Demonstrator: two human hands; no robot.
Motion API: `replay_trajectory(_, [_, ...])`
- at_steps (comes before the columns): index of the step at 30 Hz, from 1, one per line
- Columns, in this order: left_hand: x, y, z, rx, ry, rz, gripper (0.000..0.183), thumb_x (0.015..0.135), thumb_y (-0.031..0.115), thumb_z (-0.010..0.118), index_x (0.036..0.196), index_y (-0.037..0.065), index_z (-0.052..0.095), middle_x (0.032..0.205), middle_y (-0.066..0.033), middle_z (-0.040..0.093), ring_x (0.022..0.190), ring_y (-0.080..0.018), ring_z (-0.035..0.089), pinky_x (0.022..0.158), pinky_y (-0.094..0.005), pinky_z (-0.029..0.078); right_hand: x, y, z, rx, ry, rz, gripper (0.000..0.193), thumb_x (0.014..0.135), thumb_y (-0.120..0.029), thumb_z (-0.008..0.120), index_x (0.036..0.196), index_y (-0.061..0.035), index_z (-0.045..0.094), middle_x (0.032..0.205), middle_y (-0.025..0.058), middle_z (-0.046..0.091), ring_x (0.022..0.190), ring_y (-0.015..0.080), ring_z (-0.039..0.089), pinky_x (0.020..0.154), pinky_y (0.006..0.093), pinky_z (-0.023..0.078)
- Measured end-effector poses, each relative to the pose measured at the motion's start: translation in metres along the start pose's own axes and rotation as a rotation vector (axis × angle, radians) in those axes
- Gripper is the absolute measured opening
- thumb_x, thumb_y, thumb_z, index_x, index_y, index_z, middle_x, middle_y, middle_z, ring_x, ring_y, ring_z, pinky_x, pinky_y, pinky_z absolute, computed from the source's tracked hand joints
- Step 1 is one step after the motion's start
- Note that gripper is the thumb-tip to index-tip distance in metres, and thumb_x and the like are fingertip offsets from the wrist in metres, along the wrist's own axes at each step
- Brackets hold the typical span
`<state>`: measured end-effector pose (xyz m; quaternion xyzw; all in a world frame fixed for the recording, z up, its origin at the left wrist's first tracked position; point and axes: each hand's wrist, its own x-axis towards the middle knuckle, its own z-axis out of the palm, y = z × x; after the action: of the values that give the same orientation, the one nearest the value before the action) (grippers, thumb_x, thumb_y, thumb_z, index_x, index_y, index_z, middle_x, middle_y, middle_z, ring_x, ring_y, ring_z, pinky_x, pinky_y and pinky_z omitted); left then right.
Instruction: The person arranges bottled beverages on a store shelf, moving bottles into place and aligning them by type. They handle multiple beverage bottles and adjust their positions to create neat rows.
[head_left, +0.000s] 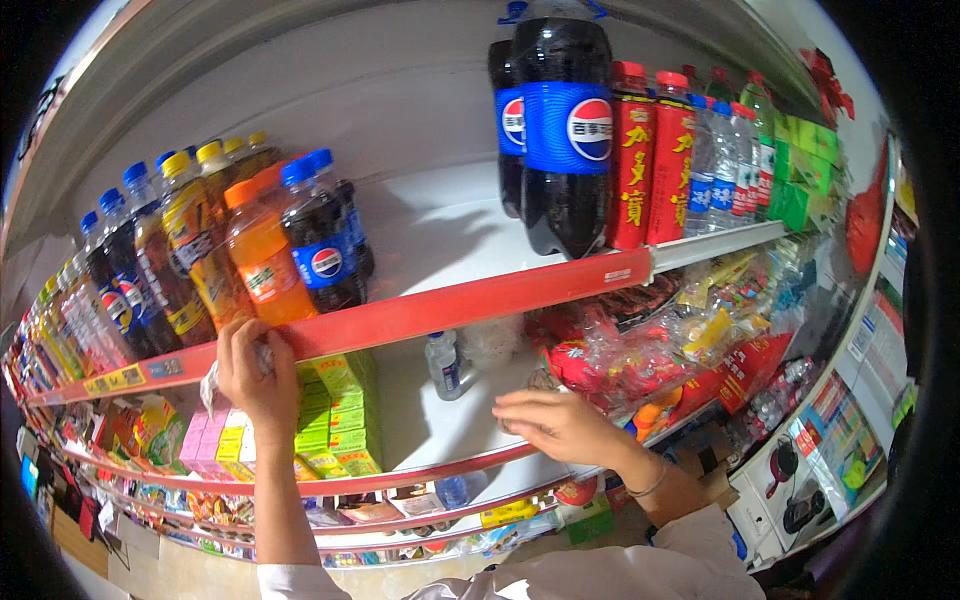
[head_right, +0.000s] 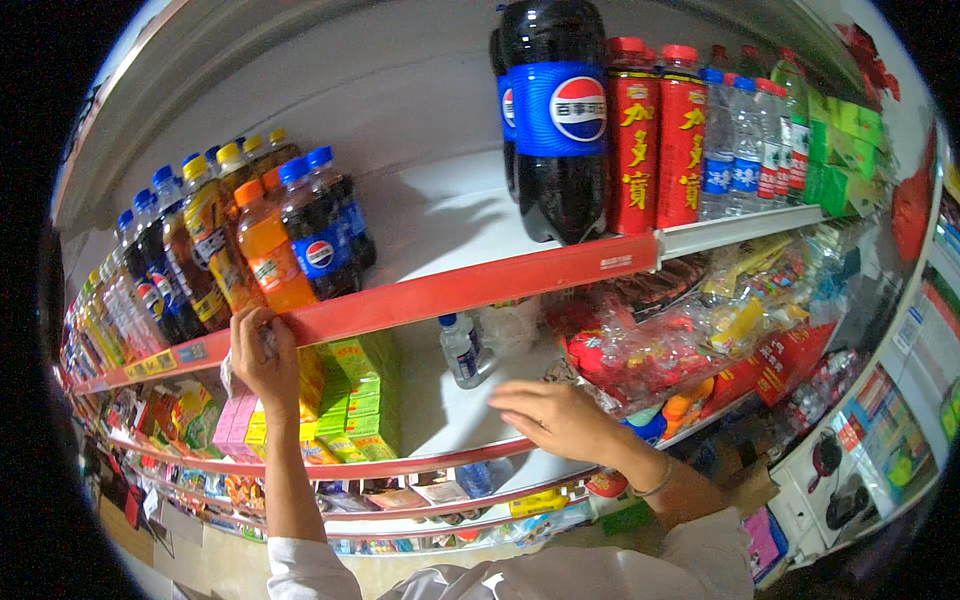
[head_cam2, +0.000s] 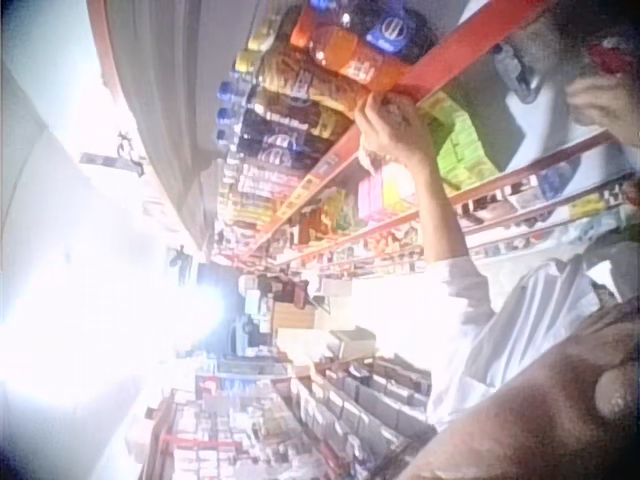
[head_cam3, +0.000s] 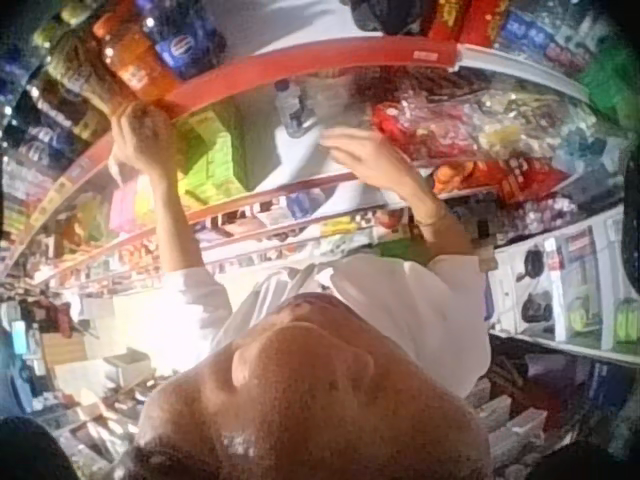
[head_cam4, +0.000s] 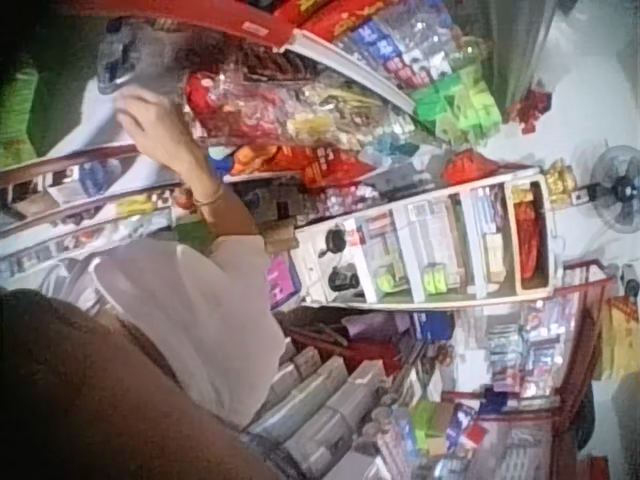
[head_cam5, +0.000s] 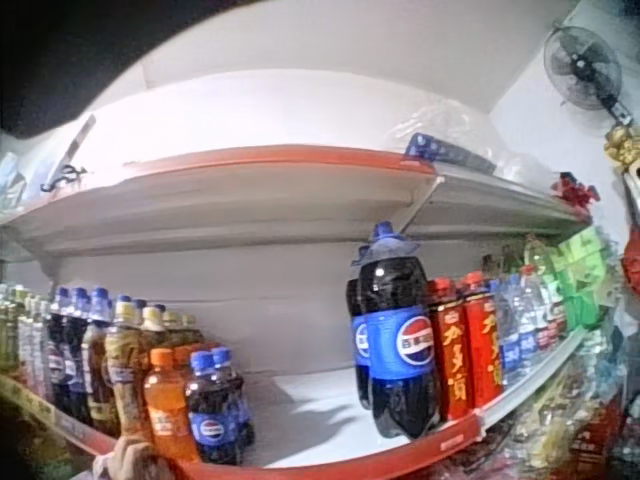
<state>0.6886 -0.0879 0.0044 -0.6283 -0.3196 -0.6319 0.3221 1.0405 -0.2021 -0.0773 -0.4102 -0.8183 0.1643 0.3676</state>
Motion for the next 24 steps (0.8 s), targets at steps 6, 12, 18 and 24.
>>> replay_trajectory(6, [-0.003,-0.004,0.003,-0.003,-0.011,-0.009,0.015,0.081,-0.007,0.066,0.094,-0.001,0.061,0.093,-0.0165,0.063,0.083,-0.0332,0.065,0.073,-0.0383,0.053,0.068,-0.082,-0.127,-0.430,0.903,-0.481,0.034,0.086,-0.005,0.073,0.119,0.0020,0.066,0.119,0.0162,0.069,0.111,0.0311,0.067,0.097,0.0399,0.052])
replay_trajectory(12, [0.003,0.002,0.005,-0.017,0.013,0.019,0.018,0.079,-0.007,0.066,0.095,0.000,0.062,0.092,-0.0162,0.064,0.082,-0.0339,0.065,0.073,-0.0394,0.053,0.181,-0.114,-0.245,-0.840,1.011,-0.116,0.083,0.087,-0.045,0.073,0.142,0.0105,0.043,0.140,0.0336,0.051,0.132,0.0418,0.051,0.111,0.0430,0.045])
replay_trajectory(18, [-0.002,-0.002,0.005,0.009,0.007,0.014,0.018,0.078,-0.002,0.069,0.094,0.003,0.063,0.092,-0.0142,0.065,0.081,-0.0335,0.065,0.069,-0.0404,0.052,0.219,-0.121,-0.266,-0.728,0.882,0.075,0.118,0.070,-0.050,0.086,0.154,0.0071,0.026,0.146,0.0379,0.043,0.140,0.0446,0.043,0.115,0.0437,0.039])
replay_trajectory(24, [-0.002,-0.003,0.007,0.016,0.042,0.050,0.018,0.077,0.000,0.070,0.094,0.003,0.063,0.092,-0.0138,0.065,0.081,-0.0331,0.065,0.069,-0.0410,0.052,0.215,-0.123,-0.265,-0.454,0.738,0.014,0.105,0.067,-0.037,0.092,0.146,0.0050,0.037,0.129,0.0243,0.060,0.122,0.0325,0.058,0.104,0.0387,0.047])
